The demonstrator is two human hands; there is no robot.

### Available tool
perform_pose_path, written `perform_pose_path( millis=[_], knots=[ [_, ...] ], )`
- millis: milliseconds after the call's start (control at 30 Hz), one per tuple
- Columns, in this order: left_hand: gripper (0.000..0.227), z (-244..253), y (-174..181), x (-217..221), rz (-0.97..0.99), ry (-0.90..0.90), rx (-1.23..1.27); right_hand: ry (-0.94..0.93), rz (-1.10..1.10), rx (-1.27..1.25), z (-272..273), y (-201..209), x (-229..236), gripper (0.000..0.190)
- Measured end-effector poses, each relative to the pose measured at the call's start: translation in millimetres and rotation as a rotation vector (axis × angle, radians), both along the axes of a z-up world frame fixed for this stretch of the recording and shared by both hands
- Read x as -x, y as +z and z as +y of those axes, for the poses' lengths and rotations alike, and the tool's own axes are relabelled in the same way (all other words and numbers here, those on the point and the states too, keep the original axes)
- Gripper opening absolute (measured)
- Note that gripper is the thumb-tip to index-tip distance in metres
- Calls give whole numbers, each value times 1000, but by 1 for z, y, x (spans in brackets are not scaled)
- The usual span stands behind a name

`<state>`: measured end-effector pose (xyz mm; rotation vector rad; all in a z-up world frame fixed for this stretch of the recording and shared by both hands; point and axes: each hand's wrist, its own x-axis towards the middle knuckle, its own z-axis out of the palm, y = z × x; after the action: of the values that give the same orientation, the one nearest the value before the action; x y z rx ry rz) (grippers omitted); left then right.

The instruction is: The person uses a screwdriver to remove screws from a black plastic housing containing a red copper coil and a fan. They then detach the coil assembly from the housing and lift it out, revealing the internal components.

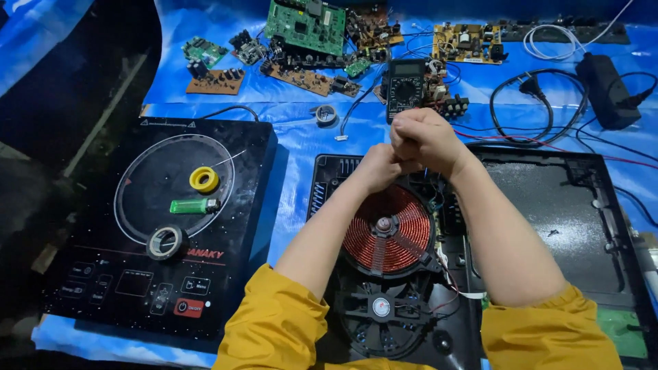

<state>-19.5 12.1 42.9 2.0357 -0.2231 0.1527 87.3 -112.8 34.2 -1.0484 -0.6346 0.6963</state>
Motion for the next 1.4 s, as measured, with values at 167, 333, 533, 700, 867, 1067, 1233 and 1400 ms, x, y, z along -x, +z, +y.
perform_pose_path(
  millis=[167, 333, 533, 700, 867, 1067, 1233, 1400],
  knots=[
    [18, -4, -37, -7, -41, 35, 205, -88, -172, 30, -8, 34, 24, 23],
    [15, -8, -68, -28, -76, 169, 231, -376, -264, 129, 1, 36, 34, 29],
    [21, -8, -55, -23, -94, 162, 52, -684, -297, 38, -2, 15, 33, 17],
    [15, 0, -41, -18, -42, 40, 18, -460, -154, -11, -14, 31, 31, 30],
    [14, -4, -47, -16, -116, 60, 11, -349, -170, -71, -21, 15, 12, 42],
    [21, -11, -79, -32, -215, 63, -73, -253, -127, -129, -27, 8, 1, 78],
    [21, -14, -75, -33, -274, 22, -111, -386, -168, -131, -30, 1, -6, 86],
    [18, -13, -51, -23, -208, 53, -146, -468, -300, 259, -42, 79, 55, 29]
  ],
)
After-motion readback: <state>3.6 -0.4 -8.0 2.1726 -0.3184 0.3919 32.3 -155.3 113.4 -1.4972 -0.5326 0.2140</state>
